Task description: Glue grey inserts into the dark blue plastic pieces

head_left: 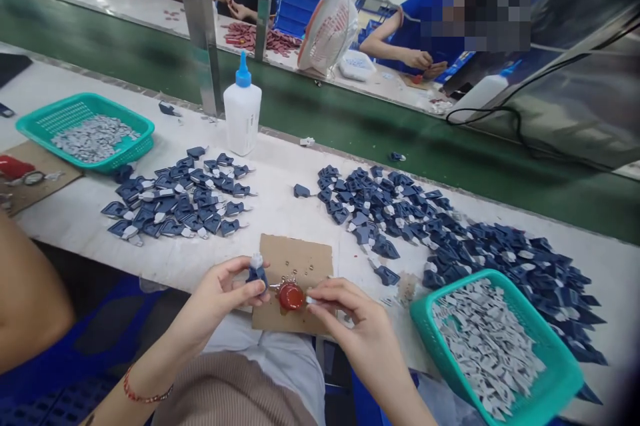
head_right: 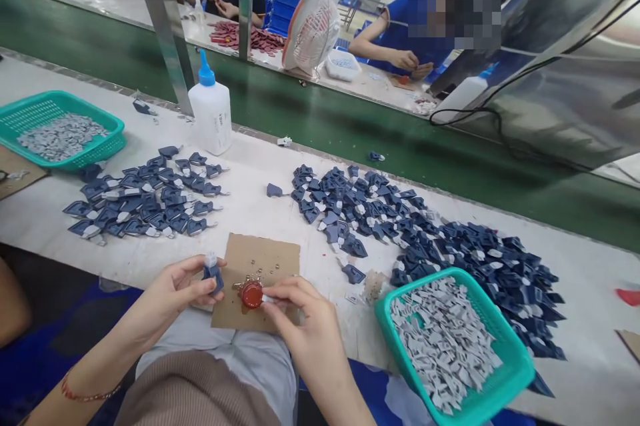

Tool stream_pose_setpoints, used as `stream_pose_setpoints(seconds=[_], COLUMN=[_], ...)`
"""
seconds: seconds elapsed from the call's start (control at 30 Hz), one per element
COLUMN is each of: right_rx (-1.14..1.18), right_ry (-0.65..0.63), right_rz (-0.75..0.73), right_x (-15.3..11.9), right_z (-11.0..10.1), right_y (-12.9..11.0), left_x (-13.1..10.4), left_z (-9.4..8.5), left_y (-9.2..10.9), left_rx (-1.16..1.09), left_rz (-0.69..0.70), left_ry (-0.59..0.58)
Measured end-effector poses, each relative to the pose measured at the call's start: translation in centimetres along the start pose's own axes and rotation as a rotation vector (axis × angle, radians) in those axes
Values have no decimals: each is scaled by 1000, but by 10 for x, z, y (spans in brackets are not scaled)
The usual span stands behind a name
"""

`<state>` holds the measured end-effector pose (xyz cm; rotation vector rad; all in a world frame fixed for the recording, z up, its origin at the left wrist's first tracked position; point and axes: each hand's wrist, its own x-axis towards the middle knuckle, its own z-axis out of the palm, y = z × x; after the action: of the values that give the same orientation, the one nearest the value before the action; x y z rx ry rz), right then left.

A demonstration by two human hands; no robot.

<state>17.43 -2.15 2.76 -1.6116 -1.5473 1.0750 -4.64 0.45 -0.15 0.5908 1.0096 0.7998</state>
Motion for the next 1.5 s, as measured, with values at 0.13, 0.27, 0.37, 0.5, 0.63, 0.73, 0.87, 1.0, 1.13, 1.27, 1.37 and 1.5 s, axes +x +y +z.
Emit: stream_pose_setpoints(seconds=[0.13,0.27,0.37,0.5,0.63,0.73,0.87,1.0,1.13,1.27,1.37,1.5], right_rx=[-53,-106,-132,-184,-218,-83,352,594,660,626,600,555], right_ry=[-78,-135,-155,-197,-205,-190,-112,-100,-131,-130,-96,-57], right_rz=[35,53,56,71,87,136,333,435,411,366,321,254], right_x=[8,14,17,20,23,24,22,14,9,6,3,-1], right_z=[9,11,12,14,14,8,-4,-5,-1,0,2,5], right_y=[-7,-12,-14,-17,-20,-23,-25,-26,-30,-36,-38,-36], left_x=[-6,-8,-8,-6,-4,-3,-4,-7,-9,-10,-10,-11], left_z=[-1,-1,-2,-4,-4,0,12,29,40,43,44,45], left_y=[-3,-6,-10,-16,-19,-21,-20,-16,-17,-19,-21,-23], left_rx=[6,9,17,15,22,0,-71,-118,-156,-176,-190,-176], left_rz=[0,-6,5,36,52,47,77,88,118,141,164,229], left_ry=[-46,-64,-37,-23,-52,-24,-16,-91,-120,-112,-106,-103])
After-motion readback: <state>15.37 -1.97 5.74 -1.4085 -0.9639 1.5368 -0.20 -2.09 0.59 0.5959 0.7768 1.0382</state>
